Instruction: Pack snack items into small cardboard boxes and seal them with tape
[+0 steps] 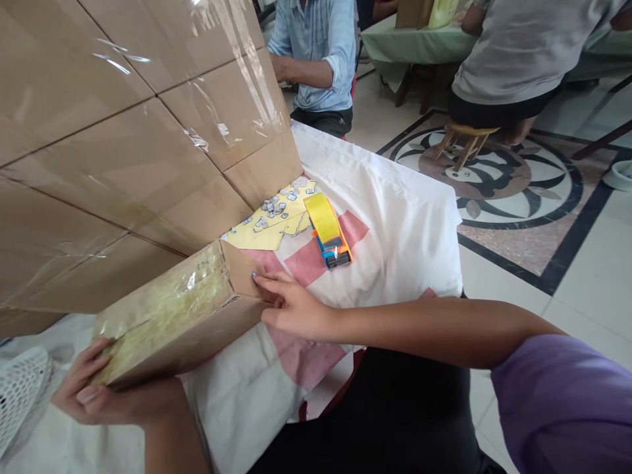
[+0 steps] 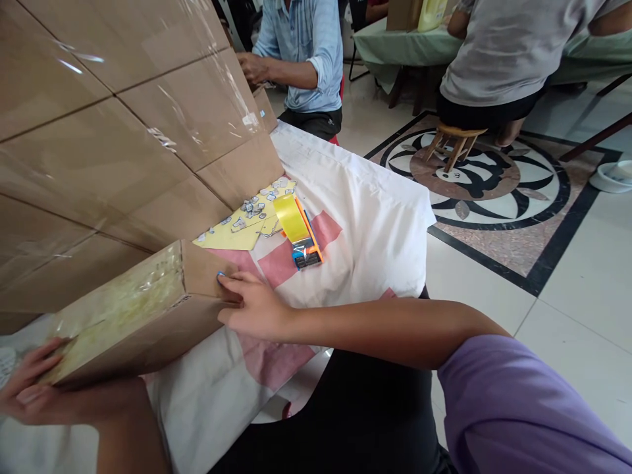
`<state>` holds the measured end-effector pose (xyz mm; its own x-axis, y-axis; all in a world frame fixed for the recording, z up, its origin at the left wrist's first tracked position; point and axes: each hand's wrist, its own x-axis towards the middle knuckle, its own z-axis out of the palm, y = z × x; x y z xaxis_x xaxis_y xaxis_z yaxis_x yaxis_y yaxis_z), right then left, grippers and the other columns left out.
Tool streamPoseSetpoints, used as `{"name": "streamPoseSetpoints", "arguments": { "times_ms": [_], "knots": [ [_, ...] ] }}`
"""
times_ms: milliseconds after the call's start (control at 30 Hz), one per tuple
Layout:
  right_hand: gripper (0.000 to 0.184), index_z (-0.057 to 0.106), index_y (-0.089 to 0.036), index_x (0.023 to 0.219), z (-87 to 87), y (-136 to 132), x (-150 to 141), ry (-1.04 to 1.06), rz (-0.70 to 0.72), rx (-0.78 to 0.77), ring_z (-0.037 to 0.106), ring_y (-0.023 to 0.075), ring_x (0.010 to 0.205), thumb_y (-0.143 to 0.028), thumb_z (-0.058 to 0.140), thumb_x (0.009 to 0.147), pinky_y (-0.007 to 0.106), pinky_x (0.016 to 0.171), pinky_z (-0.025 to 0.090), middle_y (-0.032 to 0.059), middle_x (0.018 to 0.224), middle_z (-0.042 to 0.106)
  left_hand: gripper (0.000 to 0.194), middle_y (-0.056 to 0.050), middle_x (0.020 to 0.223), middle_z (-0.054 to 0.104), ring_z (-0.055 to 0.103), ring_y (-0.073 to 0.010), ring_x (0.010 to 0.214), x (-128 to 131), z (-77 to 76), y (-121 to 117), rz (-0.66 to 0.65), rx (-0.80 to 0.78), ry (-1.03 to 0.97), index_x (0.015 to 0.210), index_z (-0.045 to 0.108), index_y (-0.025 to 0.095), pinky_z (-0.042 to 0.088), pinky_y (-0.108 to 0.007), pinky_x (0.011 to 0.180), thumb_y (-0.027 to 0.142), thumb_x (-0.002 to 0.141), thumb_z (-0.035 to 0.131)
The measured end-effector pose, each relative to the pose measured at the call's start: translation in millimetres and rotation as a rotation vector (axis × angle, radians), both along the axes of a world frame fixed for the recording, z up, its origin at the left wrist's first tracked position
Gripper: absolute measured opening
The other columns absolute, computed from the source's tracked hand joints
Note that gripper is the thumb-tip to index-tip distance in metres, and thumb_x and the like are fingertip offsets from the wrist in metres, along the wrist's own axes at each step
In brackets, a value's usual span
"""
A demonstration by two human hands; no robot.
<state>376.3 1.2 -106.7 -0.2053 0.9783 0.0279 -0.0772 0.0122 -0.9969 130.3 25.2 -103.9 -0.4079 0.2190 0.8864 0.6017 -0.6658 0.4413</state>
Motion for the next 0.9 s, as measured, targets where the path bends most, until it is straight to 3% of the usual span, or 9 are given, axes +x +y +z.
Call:
{"name": "streamPoseSetpoints", "arguments": {
  "times_ms": [100, 300, 367, 467, 533, 700, 900],
  "knots": [
    [0.072, 0.055, -0.021, 0.146, 2.1, 1.6, 0.6, 0.065, 0.031, 0.003, 0.056, 0.0272, 0.131, -0.012, 0.067, 0.075, 0.045, 0.110, 0.047, 0.0106, 0.155, 0.046, 0.023, -0.005, 0.084, 0.058, 0.064, -0.0314, 0.094, 3.3, 0.7, 0.3, -0.038, 0.007, 0.001, 0.081, 0.050, 0.021, 0.042, -0.053, 0.095, 0.039, 0.091, 0.040],
    [0.077, 0.048, -0.021, 0.151, 0.4, -3.3, 0.0, 0.084, 0.035, 0.035, 0.046, 0.0274, 0.143, -0.013, 0.065, 0.076, 0.043, 0.113, 0.046, 0.0075, 0.162, 0.038, 0.023, -0.007, 0.086, 0.062, 0.065, -0.0322, 0.095, 9.2, 2.3, -3.3, 0.015, -0.005, 0.006, 0.080, 0.053, 0.022, 0.043, -0.055, 0.096, 0.039, 0.091, 0.041],
    [0.080, 0.045, -0.024, 0.153, 1.3, -8.1, 0.0, 0.045, 0.036, 0.054, 0.052, 0.0269, 0.137, -0.014, 0.066, 0.076, 0.042, 0.107, 0.050, 0.0062, 0.164, 0.035, 0.024, -0.008, 0.087, 0.062, 0.064, -0.0329, 0.097, 9.1, 2.6, -4.8, 0.016, -0.031, 0.002, 0.080, 0.053, 0.023, 0.043, -0.056, 0.096, 0.041, 0.091, 0.042],
    [0.087, 0.036, -0.030, 0.158, -0.3, -10.8, -1.2, 0.043, 0.036, 0.002, 0.067, 0.0209, 0.110, -0.013, 0.066, 0.078, 0.038, 0.096, 0.057, 0.0070, 0.164, 0.034, 0.026, -0.007, 0.086, 0.061, 0.064, -0.0335, 0.097, 7.8, 3.0, -5.6, 0.003, -0.045, -0.008, 0.078, 0.053, 0.024, 0.043, -0.057, 0.097, 0.044, 0.092, 0.044],
    [0.091, 0.029, -0.033, 0.160, -4.8, -6.4, -2.7, 0.073, 0.047, -0.025, 0.068, 0.0194, 0.107, -0.013, 0.067, 0.079, 0.038, 0.095, 0.057, 0.0070, 0.162, 0.038, 0.026, -0.007, 0.085, 0.060, 0.063, -0.0336, 0.097, 6.5, 2.8, -5.1, -0.028, -0.043, -0.014, 0.077, 0.053, 0.025, 0.043, -0.057, 0.097, 0.044, 0.092, 0.046],
    [0.098, 0.029, -0.035, 0.159, -15.9, 16.0, -4.5, 0.188, 0.096, 0.013, 0.050, 0.0251, 0.139, -0.011, 0.074, 0.075, 0.043, 0.111, 0.048, 0.0058, 0.162, 0.038, 0.024, -0.005, 0.087, 0.058, 0.063, -0.0330, 0.099, 4.8, 0.4, -4.6, -0.096, -0.028, -0.003, 0.081, 0.055, 0.024, 0.041, -0.057, 0.099, 0.043, 0.093, 0.046],
    [0.085, 0.035, -0.025, 0.158, -11.3, 11.4, -8.3, 0.276, 0.057, 0.008, 0.044, 0.0231, 0.145, -0.010, 0.066, 0.080, 0.045, 0.120, 0.038, 0.0093, 0.158, 0.044, 0.027, -0.007, 0.092, 0.067, 0.064, -0.0354, 0.103, 4.5, -0.3, -8.1, -0.033, -0.076, -0.041, 0.081, 0.057, 0.025, 0.041, -0.061, 0.102, 0.046, 0.092, 0.046]
  ]
}}
